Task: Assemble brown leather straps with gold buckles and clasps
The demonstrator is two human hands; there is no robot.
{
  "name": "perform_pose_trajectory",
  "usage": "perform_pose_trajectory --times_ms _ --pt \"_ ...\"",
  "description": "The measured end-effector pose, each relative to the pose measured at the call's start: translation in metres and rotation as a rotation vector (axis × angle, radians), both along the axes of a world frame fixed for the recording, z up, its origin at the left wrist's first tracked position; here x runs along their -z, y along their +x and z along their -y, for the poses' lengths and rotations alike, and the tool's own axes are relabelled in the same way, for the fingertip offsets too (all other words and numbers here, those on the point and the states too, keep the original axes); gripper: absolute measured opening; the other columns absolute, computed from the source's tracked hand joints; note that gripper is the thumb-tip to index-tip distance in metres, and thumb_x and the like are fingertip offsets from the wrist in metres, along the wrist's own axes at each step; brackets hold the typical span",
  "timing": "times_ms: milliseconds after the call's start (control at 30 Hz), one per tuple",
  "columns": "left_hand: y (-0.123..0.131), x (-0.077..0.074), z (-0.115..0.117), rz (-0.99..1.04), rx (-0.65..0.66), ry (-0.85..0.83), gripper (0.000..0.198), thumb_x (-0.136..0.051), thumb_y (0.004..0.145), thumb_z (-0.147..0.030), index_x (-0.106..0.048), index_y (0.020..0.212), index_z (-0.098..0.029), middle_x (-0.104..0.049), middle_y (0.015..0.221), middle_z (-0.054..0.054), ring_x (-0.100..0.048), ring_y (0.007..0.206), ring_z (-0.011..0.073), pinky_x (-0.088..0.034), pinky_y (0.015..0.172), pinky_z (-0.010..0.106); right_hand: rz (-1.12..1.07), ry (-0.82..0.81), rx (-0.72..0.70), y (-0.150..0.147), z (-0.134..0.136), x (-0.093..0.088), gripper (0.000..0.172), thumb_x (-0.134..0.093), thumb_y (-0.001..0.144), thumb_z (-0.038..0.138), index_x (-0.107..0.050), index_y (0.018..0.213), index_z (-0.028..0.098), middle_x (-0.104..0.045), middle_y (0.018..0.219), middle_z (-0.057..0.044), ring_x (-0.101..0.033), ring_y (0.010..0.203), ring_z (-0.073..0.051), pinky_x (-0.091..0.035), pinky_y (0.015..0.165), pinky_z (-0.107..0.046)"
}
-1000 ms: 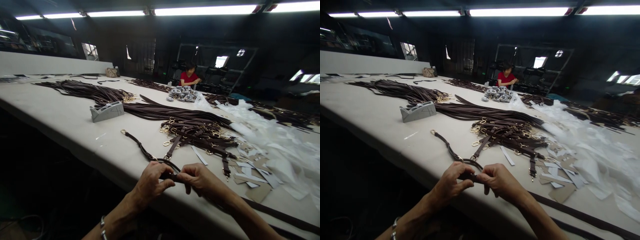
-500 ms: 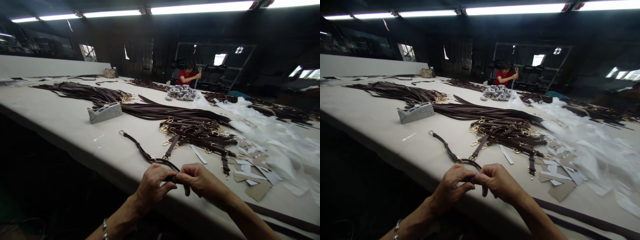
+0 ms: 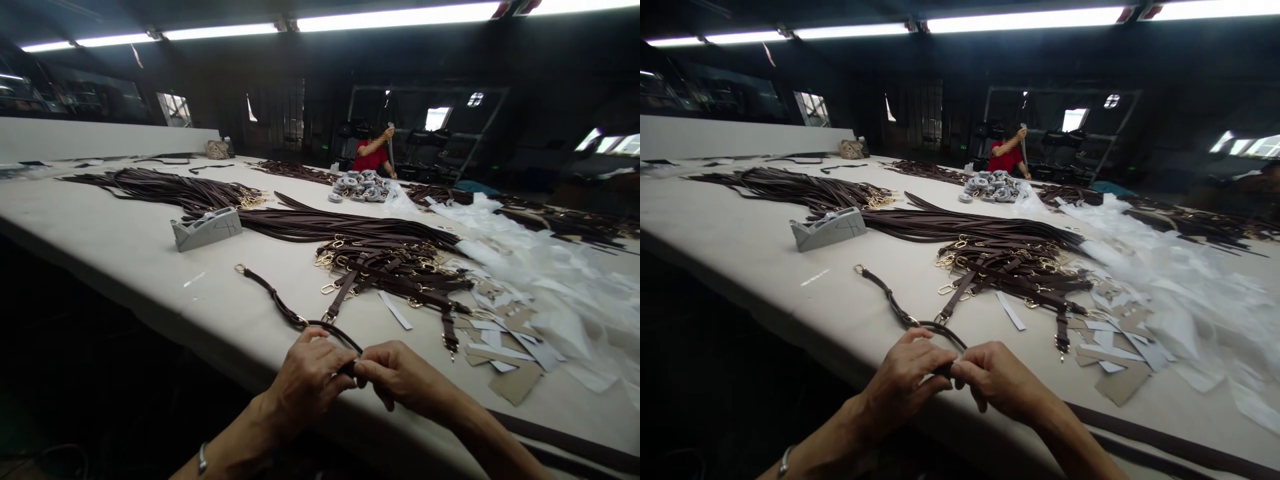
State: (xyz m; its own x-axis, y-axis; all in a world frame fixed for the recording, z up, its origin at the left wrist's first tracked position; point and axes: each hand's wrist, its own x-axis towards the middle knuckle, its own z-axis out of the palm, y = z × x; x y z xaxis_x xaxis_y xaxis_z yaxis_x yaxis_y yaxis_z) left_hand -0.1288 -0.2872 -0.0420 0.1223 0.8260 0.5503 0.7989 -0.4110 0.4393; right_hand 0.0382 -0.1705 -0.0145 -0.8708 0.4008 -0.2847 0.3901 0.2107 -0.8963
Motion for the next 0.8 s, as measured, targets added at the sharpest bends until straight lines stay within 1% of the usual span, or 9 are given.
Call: perform_pose_trajectory --times_ms 133,200,267,400,500,567,633,700,800 --pt "0.006 0.006 -0.002 -0.037 0.000 0.097 0.017 -0.053 0.096 -0.029 -0.062 0.106 -0.017 -0.071 0.080 0.003 -0.065 0.071 0.0186 -0.045 0.076 0.034 -0.051 -0.047 0.022 -0.007 0.005 0.017 0.030 -0.052 0.088 0.035 -0.063 0.069 0.015 -0.051 0.048 0.004 -0.040 0.039 -0.008 -0.028 0.039 -0.018" --pt "-0.002 0.004 -0.001 -0.086 0.019 0.096 0.018 -0.052 0.097 -0.029 -0.061 0.106 -0.017 -0.069 0.080 0.003 -0.063 0.069 0.0178 -0.045 0.066 0.030 -0.009 -0.058 0.029 -0.005 0.004 0.017 0.031 -0.052 0.089 0.039 -0.063 0.073 0.016 -0.053 0.047 0.004 -0.039 0.038 -0.008 -0.026 0.038 -0.018" --pt "-0.021 -0.003 0.003 -0.163 0.023 0.068 0.019 -0.052 0.097 -0.029 -0.061 0.108 -0.017 -0.067 0.080 0.003 -0.062 0.068 0.0172 -0.045 0.061 0.027 0.051 -0.032 0.039 0.003 -0.004 0.012 0.032 -0.054 0.089 0.045 -0.063 0.077 0.017 -0.057 0.052 0.003 -0.041 0.040 -0.009 -0.027 0.039 -0.018" --pt "-0.089 -0.022 0.014 -0.285 -0.084 0.025 0.019 -0.052 0.097 -0.026 -0.060 0.114 -0.021 -0.070 0.092 0.002 -0.066 0.079 0.0156 -0.048 0.069 0.023 0.133 0.279 0.089 0.036 -0.029 0.006 0.028 -0.060 0.087 0.045 -0.066 0.076 0.019 -0.065 0.067 0.001 -0.056 0.060 -0.014 -0.038 0.053 -0.022" --pt "-0.150 -0.024 0.017 -0.400 -0.227 0.006 0.017 -0.057 0.094 -0.025 -0.064 0.109 -0.023 -0.071 0.100 0.002 -0.067 0.089 0.0180 -0.049 0.078 0.026 0.211 0.528 0.162 0.063 -0.039 0.023 0.020 -0.065 0.083 0.042 -0.070 0.092 0.025 -0.071 0.087 0.000 -0.064 0.082 -0.022 -0.046 0.070 -0.027" --pt "-0.183 -0.016 0.014 -0.473 -0.328 -0.080 0.016 -0.059 0.091 -0.024 -0.066 0.105 -0.024 -0.071 0.102 0.003 -0.066 0.092 0.0213 -0.049 0.081 0.031 0.238 0.666 0.209 0.078 -0.037 0.043 0.028 -0.069 0.080 0.038 -0.067 0.107 0.029 -0.070 0.103 0.000 -0.065 0.092 -0.024 -0.049 0.077 -0.030" --pt "-0.205 -0.004 0.006 -0.504 -0.421 -0.165 0.019 -0.057 0.089 -0.023 -0.067 0.105 -0.023 -0.071 0.107 0.005 -0.065 0.101 0.0246 -0.049 0.086 0.036 0.197 0.818 0.210 0.090 -0.030 0.061 0.036 -0.071 0.078 0.035 -0.063 0.113 0.032 -0.067 0.109 0.000 -0.066 0.095 -0.024 -0.051 0.078 -0.030" --pt "-0.218 0.010 -0.004 -0.505 -0.492 -0.204 0.025 -0.051 0.090 -0.021 -0.067 0.110 -0.021 -0.068 0.117 0.008 -0.061 0.111 0.0280 -0.047 0.092 0.042 0.087 1.009 0.173 0.100 -0.025 0.075 0.033 -0.069 0.082 0.038 -0.062 0.113 0.033 -0.066 0.106 -0.001 -0.066 0.091 -0.024 -0.053 0.076 -0.031" --pt "-0.225 0.028 -0.020 -0.492 -0.536 -0.204 0.039 -0.039 0.090 -0.014 -0.067 0.117 -0.020 -0.064 0.127 0.011 -0.058 0.117 0.0306 -0.045 0.097 0.048 -0.057 1.277 0.153 0.113 -0.027 0.084 0.025 -0.054 0.094 0.038 -0.060 0.116 0.029 -0.067 0.098 -0.003 -0.066 0.084 -0.023 -0.054 0.072 -0.032"
